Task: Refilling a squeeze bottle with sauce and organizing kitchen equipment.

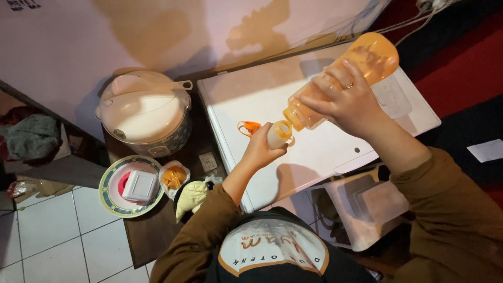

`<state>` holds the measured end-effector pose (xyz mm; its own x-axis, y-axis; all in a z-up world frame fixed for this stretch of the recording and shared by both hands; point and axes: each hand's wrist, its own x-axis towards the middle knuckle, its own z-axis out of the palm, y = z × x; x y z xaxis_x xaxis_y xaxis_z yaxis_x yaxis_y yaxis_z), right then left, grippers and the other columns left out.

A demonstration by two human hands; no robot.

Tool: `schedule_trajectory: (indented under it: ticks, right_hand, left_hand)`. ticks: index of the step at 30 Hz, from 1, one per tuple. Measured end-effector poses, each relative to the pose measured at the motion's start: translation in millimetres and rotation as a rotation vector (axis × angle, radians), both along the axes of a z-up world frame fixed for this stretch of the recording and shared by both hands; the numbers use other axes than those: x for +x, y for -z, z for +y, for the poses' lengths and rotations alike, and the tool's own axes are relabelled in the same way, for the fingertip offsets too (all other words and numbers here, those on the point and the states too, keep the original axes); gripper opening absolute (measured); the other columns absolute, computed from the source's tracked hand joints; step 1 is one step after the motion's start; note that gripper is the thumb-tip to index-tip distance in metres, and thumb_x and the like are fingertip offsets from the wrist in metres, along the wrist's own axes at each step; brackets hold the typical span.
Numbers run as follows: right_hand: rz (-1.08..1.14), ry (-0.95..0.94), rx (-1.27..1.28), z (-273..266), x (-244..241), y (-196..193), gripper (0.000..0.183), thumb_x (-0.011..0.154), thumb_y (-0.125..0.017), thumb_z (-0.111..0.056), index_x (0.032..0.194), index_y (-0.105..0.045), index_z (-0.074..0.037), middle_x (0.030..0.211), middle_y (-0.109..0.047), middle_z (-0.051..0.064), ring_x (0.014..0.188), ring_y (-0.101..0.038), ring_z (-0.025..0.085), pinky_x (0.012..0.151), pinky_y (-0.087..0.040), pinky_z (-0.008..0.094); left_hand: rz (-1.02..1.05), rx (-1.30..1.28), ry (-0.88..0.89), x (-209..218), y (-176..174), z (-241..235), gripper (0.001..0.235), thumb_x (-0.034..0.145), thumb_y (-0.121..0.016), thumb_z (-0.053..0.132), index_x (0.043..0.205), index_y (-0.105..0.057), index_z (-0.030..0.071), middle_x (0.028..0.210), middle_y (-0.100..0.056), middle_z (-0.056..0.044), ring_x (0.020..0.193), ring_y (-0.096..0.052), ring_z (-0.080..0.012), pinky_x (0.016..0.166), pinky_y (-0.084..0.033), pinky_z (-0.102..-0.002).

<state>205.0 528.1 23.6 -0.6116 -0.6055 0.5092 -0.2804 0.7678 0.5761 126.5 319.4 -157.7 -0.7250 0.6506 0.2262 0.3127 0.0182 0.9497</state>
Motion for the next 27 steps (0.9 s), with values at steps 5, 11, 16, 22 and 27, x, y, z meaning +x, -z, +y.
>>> schedule_trajectory:
  ticks: [5, 11, 16, 22, 27]
  right_hand:
    - [0.008, -0.008, 0.021, -2, 1, -2, 0.054, 0.073, -0.092, -0.019, 0.121, -0.071, -0.033, 0.121, -0.068, 0.007, 0.119, -0.063, 0.034, 0.111, -0.041, 0.059]
    - [0.018, -0.016, 0.025, -4, 2, -6, 0.048, 0.076, -0.09, -0.02, 0.119, -0.072, -0.031, 0.119, -0.068, 0.008, 0.12, -0.063, 0.034, 0.111, -0.041, 0.059]
    - [0.045, -0.018, 0.027, -11, 7, -15, 0.045, 0.077, -0.091, -0.02, 0.116, -0.072, -0.03, 0.119, -0.068, 0.008, 0.118, -0.063, 0.034, 0.11, -0.042, 0.058]
    - [0.045, -0.005, 0.035, -19, 12, -33, 0.053, 0.072, -0.093, -0.015, 0.119, -0.072, -0.03, 0.12, -0.068, 0.009, 0.119, -0.063, 0.035, 0.11, -0.042, 0.058]
    - [0.009, 0.036, 0.129, -31, 18, -53, 0.054, 0.085, -0.056, 0.008, 0.125, -0.069, -0.025, 0.122, -0.064, 0.011, 0.113, -0.06, 0.033, 0.106, -0.048, 0.057]
  left_hand:
    - [0.013, -0.002, 0.005, 3, -7, -3, 0.057, 0.067, -0.086, 0.023, 0.114, -0.06, 0.006, 0.1, -0.068, -0.025, 0.103, -0.067, -0.0486, 0.094, -0.054, -0.058]
    - [0.011, -0.007, 0.005, 5, -6, -4, 0.058, 0.067, -0.087, 0.025, 0.115, -0.06, 0.008, 0.102, -0.068, -0.023, 0.104, -0.068, -0.0463, 0.095, -0.054, -0.056]
    - [0.003, -0.014, 0.002, 8, -5, -4, 0.059, 0.068, -0.087, 0.026, 0.117, -0.059, 0.008, 0.103, -0.067, -0.023, 0.105, -0.068, -0.046, 0.096, -0.054, -0.056]
    - [-0.003, -0.011, -0.008, 11, -16, -8, 0.06, 0.067, -0.087, 0.025, 0.117, -0.06, 0.009, 0.103, -0.068, -0.022, 0.105, -0.068, -0.046, 0.097, -0.054, -0.056]
    - [-0.109, -0.133, 0.024, 15, -44, -15, 0.044, 0.067, -0.075, 0.02, 0.106, -0.057, 0.009, 0.099, -0.065, -0.008, 0.082, -0.061, -0.0227, 0.064, -0.049, -0.034]
